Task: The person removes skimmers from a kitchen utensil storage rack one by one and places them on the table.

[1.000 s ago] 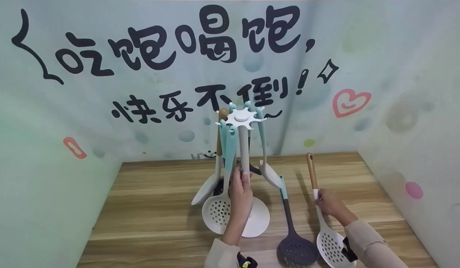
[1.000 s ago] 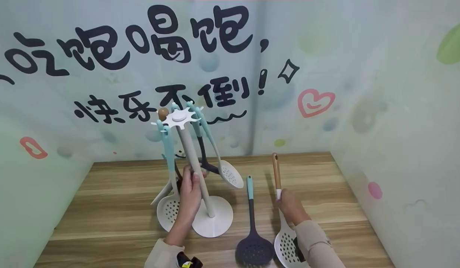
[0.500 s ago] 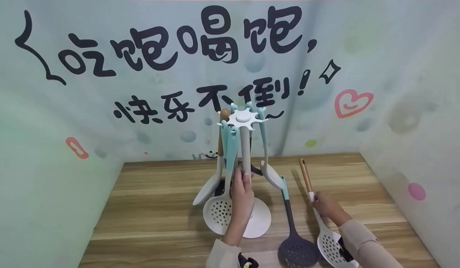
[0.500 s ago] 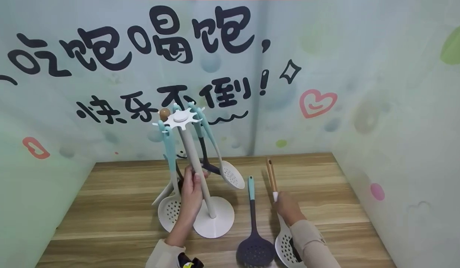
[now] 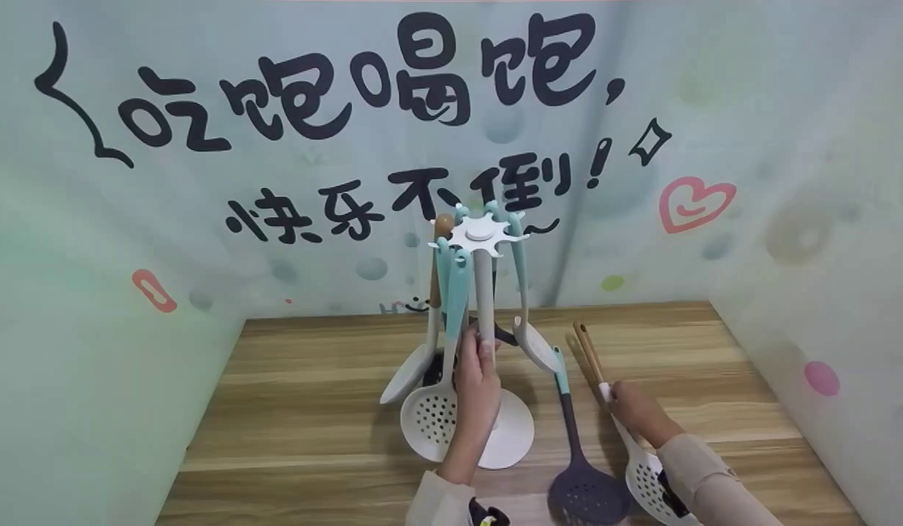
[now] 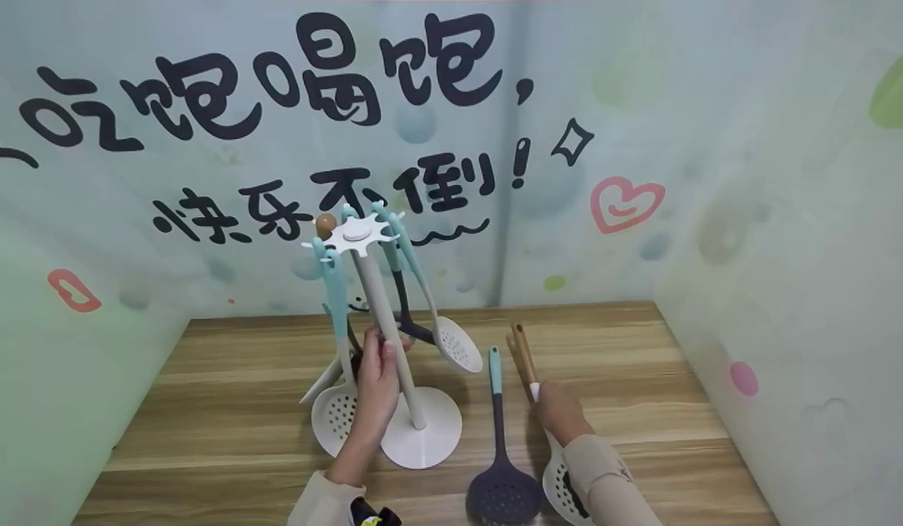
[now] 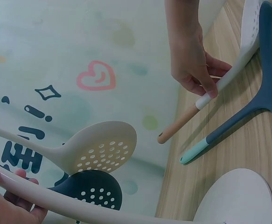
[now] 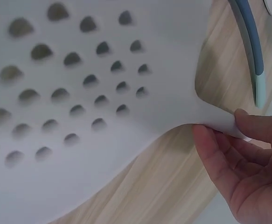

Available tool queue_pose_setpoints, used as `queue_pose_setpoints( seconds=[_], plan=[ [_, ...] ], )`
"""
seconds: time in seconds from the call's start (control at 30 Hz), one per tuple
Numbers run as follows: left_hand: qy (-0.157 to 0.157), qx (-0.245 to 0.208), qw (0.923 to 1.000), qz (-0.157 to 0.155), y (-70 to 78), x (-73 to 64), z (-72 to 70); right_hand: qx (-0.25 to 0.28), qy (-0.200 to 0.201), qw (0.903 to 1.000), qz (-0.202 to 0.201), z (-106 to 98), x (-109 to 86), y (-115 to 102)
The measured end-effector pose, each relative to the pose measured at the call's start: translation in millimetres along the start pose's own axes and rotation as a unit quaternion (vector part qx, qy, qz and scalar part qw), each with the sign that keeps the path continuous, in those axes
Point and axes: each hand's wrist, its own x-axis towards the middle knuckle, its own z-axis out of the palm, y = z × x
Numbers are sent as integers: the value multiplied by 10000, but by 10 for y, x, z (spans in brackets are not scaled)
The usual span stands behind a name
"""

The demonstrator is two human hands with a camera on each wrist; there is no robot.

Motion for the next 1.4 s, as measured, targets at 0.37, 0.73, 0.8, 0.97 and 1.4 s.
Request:
queue_pose_setpoints(
  seconds=[0.37,0.73,0.8,0.97,1.4],
  plan=[
    [-13,-50,10000,-22,-5,1,7,-283,275,9992,-46,88,11,-17],
    [-20,-68,10000,-11,-13,-1,7,-470,343,9982,-118,83,-9,-21],
    [-15,-58,10000,7,-13,0,4,-463,358,9980,-221,81,-20,-20],
    [0,-20,9999,107,-17,2,-2,-554,202,9976,-355,66,-37,-32],
    [-7,-72,10000,65,-16,7,3,-504,127,9983,-282,90,-53,-70]
  ],
)
